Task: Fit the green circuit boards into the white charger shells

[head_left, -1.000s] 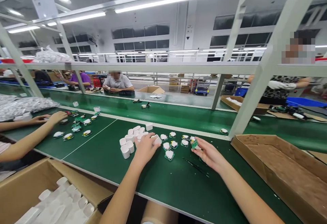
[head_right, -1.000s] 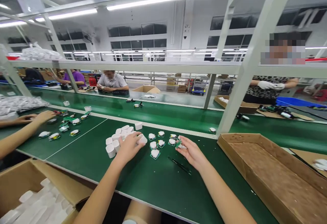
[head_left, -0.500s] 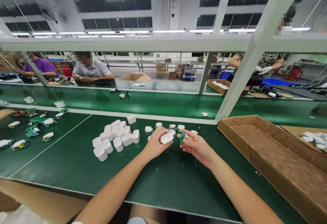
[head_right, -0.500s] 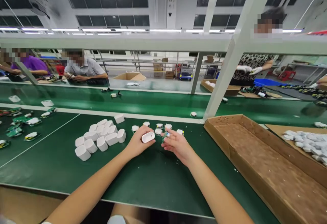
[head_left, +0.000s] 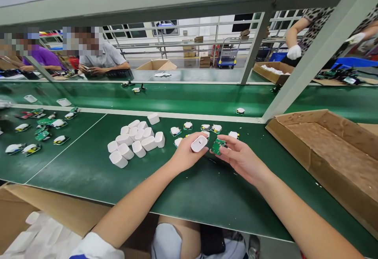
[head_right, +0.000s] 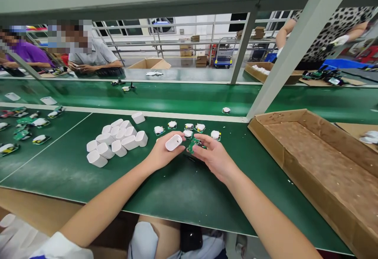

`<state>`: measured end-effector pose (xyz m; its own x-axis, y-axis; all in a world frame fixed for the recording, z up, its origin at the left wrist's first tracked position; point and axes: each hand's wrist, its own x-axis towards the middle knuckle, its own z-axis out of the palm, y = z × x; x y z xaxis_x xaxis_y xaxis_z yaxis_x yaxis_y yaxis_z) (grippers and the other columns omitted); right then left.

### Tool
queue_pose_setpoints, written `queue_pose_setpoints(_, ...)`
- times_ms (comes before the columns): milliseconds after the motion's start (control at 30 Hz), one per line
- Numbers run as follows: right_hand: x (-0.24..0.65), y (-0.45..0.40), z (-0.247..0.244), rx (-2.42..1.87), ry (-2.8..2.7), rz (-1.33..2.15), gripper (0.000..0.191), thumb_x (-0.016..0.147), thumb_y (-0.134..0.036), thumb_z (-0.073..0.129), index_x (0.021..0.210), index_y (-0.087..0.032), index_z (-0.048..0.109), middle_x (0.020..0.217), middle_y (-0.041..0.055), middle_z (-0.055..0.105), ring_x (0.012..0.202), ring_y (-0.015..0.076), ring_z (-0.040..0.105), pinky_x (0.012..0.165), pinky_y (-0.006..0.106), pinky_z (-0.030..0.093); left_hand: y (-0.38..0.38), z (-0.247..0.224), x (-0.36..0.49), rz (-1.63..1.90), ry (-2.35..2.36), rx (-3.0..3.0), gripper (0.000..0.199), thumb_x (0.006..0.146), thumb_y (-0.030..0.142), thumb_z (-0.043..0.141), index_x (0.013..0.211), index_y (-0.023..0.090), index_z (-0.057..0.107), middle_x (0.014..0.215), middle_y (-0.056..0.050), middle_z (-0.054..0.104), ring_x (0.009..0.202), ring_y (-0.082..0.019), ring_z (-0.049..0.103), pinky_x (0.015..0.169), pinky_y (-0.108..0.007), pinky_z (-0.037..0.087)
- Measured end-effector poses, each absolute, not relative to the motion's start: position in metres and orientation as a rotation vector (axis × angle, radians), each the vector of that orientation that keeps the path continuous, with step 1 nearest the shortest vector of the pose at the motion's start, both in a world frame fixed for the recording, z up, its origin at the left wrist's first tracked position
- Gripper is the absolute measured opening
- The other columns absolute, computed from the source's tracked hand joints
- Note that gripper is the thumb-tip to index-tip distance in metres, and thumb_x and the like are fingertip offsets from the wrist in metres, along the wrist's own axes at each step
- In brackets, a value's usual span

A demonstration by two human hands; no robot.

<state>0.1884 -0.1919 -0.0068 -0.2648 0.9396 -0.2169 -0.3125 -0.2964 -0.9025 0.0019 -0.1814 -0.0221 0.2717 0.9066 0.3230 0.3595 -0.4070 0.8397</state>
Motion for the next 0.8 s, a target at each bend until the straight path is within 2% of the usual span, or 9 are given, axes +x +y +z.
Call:
queue_pose_setpoints(133, 0.188, -0.193, -0.002, -0.995, -1.018, 1.565, 0.044, 0.052, -0.025, 0.085, 0.093, -0.024, 0.069, 0.096, -0.0004, 0.064, 0.078, 0.012, 0.059, 0.084, 0.034, 0.048, -0.183, -0.026, 0.003, 1.073, 1.103, 1.954, 0.042, 0.072, 0.016, 0.061, 0.112, 0.022, 0.048, 0.111, -0.006, 0.049, 0.105, -0.019, 0.05, 0.092, -0.033, 0.042)
queue_pose_setpoints(200, 0.188, -0.194, 0.002, -0.971, -1.061, 1.531, 0.039, 0.055, -0.027, 0.084, 0.091, -0.024, 0.069, 0.098, 0.001, 0.066, 0.079, 0.0129, 0.059, 0.083, 0.033, 0.048, -0.184, -0.028, 0.004, 1.063, 1.078, 1.917, 0.043, 0.073, 0.018, 0.061, 0.114, 0.023, 0.048, 0.113, -0.007, 0.046, 0.106, -0.019, 0.049, 0.088, -0.032, 0.044)
queue_pose_setpoints(300, 0.189, -0.195, 0.004, -0.935, -1.069, 1.512, 0.038, 0.058, -0.029, 0.082, 0.093, -0.026, 0.068, 0.103, 0.0023, 0.068, 0.086, 0.0162, 0.061, 0.084, 0.036, 0.048, -0.184, -0.028, 0.006, 1.069, 0.978, 1.693, 0.049, 0.072, 0.023, 0.064, 0.116, 0.025, 0.043, 0.112, -0.006, 0.049, 0.096, -0.018, 0.052, 0.076, -0.029, 0.046)
queue_pose_setpoints(433, 0.19, -0.195, 0.001, -0.888, -1.094, 1.547, 0.046, 0.055, -0.027, 0.083, 0.098, -0.027, 0.067, 0.107, 0.0032, 0.068, 0.096, 0.0204, 0.061, 0.086, 0.038, 0.047, -0.183, -0.023, 0.006, 1.048, 0.805, 1.387, 0.045, 0.069, 0.039, 0.07, 0.099, 0.022, 0.041, 0.101, -0.005, 0.057, 0.077, -0.013, 0.054, 0.064, -0.025, 0.043)
queue_pose_setpoints(533, 0.187, -0.197, -0.002, -0.869, -1.159, 1.566, 0.044, 0.056, -0.024, 0.083, 0.097, -0.027, 0.067, 0.107, 0.0029, 0.068, 0.097, 0.0207, 0.061, 0.086, 0.039, 0.048, -0.183, -0.02, 0.005, 1.025, 0.772, 1.328, 0.056, 0.057, 0.047, 0.077, 0.091, 0.021, 0.041, 0.088, -0.001, 0.056, 0.069, -0.01, 0.05, 0.061, -0.022, 0.04)
queue_pose_setpoints(633, 0.184, -0.201, -0.003, -0.837, -1.23, 1.567, 0.042, 0.057, -0.021, 0.082, 0.097, -0.027, 0.067, 0.107, 0.002, 0.068, 0.098, 0.0199, 0.061, 0.088, 0.038, 0.048, -0.181, -0.021, 0.004, 1.12, 0.818, 1.314, 0.064, 0.045, 0.048, 0.083, 0.084, 0.021, 0.04, 0.076, 0.004, 0.049, 0.064, -0.007, 0.046, 0.056, -0.02, 0.036)
queue_pose_setpoints(800, 0.184, -0.204, -0.004, -0.812, -1.254, 1.658, 0.045, 0.056, -0.02, 0.082, 0.098, -0.027, 0.067, 0.102, 0.0021, 0.069, 0.094, 0.0193, 0.062, 0.084, 0.037, 0.05, -0.18, -0.027, 0.003, 1.12, 0.801, 1.301, 0.053, 0.052, 0.038, 0.082, 0.08, 0.02, 0.04, 0.075, 0.006, 0.048, 0.062, -0.006, 0.045, 0.058, -0.02, 0.038)
